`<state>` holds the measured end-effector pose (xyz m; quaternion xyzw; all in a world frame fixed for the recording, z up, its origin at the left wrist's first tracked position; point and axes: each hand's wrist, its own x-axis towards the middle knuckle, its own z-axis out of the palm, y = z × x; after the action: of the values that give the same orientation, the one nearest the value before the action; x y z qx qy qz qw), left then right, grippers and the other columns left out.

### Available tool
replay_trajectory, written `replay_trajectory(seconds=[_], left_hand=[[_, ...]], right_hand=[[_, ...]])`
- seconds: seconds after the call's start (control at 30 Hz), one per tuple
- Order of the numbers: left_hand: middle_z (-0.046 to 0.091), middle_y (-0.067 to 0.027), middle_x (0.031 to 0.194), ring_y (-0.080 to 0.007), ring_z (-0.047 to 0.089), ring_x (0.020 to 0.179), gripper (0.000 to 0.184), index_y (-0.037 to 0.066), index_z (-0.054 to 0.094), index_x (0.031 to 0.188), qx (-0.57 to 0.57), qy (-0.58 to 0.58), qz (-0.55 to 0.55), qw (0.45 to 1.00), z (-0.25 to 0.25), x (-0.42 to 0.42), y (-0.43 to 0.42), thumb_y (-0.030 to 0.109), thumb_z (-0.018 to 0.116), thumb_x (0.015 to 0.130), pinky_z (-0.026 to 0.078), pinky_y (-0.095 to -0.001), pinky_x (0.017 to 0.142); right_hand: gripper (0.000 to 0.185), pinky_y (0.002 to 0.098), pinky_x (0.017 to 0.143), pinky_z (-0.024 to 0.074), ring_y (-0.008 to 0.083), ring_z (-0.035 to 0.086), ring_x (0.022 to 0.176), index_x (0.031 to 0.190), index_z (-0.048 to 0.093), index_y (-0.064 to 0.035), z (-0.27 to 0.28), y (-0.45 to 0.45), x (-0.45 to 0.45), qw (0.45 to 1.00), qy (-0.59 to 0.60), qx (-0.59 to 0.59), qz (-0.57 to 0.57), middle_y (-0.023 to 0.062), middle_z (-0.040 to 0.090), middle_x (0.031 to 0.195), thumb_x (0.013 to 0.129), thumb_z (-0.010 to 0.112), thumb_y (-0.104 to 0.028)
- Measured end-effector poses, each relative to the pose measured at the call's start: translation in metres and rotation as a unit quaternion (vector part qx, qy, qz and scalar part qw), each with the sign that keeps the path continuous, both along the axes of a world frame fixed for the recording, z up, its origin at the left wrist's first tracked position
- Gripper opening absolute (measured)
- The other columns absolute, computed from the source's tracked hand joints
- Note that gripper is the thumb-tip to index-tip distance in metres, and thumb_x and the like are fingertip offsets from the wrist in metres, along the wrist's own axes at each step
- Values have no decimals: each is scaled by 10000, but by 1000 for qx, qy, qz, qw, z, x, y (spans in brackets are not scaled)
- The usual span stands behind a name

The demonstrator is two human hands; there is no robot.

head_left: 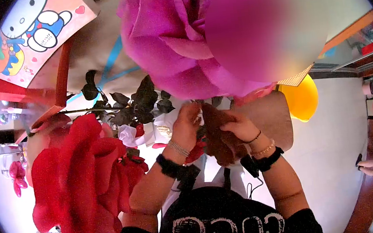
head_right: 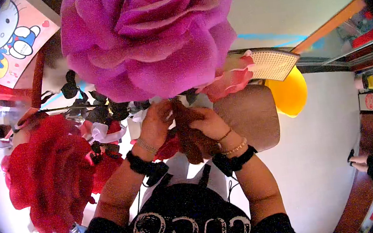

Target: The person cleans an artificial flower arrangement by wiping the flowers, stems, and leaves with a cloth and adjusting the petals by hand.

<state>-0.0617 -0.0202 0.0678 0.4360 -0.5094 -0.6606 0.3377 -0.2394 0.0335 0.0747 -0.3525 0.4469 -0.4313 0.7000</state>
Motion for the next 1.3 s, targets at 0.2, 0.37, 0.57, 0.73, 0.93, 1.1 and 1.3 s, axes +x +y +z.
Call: replay_trajectory(seconds=[0.2, 0.37, 0.57, 0.73, 0.93, 1.1, 1.3], left_hand=[[452, -131, 1186, -223, 436, 1098, 367, 2, 419, 1185, -220, -27, 197, 955, 69, 31, -21, 79, 479, 831, 309, -318, 940], [462, -198, 1169, -316, 452, 1080, 402, -24, 427, 1164, -501, -382, 179, 756, 85, 60, -90, 129, 513, 802, 347, -345, 913], [595, -193, 911, -294, 579, 877, 310, -12, 545, 1017, -367, -431, 52, 823, 53, 79, -122, 212, 509, 806, 444, -345, 752], [605, -153, 757, -263, 586, 683, 353, -22, 563, 907, -393, -441, 27, 807, 40, 92, -128, 308, 476, 814, 438, -353, 602], [567, -87, 665, -179, 533, 597, 392, -39, 543, 804, 36, -156, 136, 978, 81, 70, -99, 343, 459, 823, 384, -300, 519], [569, -96, 786, -145, 529, 702, 393, -18, 554, 892, 8, -153, 164, 975, 58, 82, -105, 352, 431, 847, 394, -283, 581], [579, -75, 872, -169, 540, 786, 385, 2, 551, 996, 26, -174, 145, 974, 73, 75, -97, 331, 393, 875, 404, -291, 703]], right_hand=[[413, 346, 810, 437, 298, 566, 910, 1063, 530, -13, 2, -40, 37, 943, 270, -193, 1, 189, 579, 986, 666, 552, -123], [395, 351, 804, 434, 302, 554, 913, 1051, 528, -19, 23, -46, 49, 949, 251, -191, -31, 175, 581, 972, 667, 554, -108], [324, 417, 745, 453, 366, 552, 844, 954, 573, -49, 32, -65, 72, 919, 330, -199, -83, 205, 581, 906, 668, 548, -200], [290, 444, 713, 454, 368, 569, 739, 887, 593, -46, 39, -76, 124, 870, 399, -253, -141, 185, 595, 787, 686, 559, -251], [264, 442, 698, 457, 336, 585, 773, 892, 604, -71, 57, -94, 146, 821, 468, -289, -156, 162, 606, 805, 744, 528, -276], [238, 432, 752, 451, 318, 569, 855, 947, 584, -91, 49, -117, 132, 763, 506, -371, -154, 147, 586, 938, 743, 533, -201], [248, 428, 751, 457, 313, 572, 857, 959, 580, -96, 22, -129, 100, 725, 480, -427, -247, 143, 584, 953, 740, 537, -203]])
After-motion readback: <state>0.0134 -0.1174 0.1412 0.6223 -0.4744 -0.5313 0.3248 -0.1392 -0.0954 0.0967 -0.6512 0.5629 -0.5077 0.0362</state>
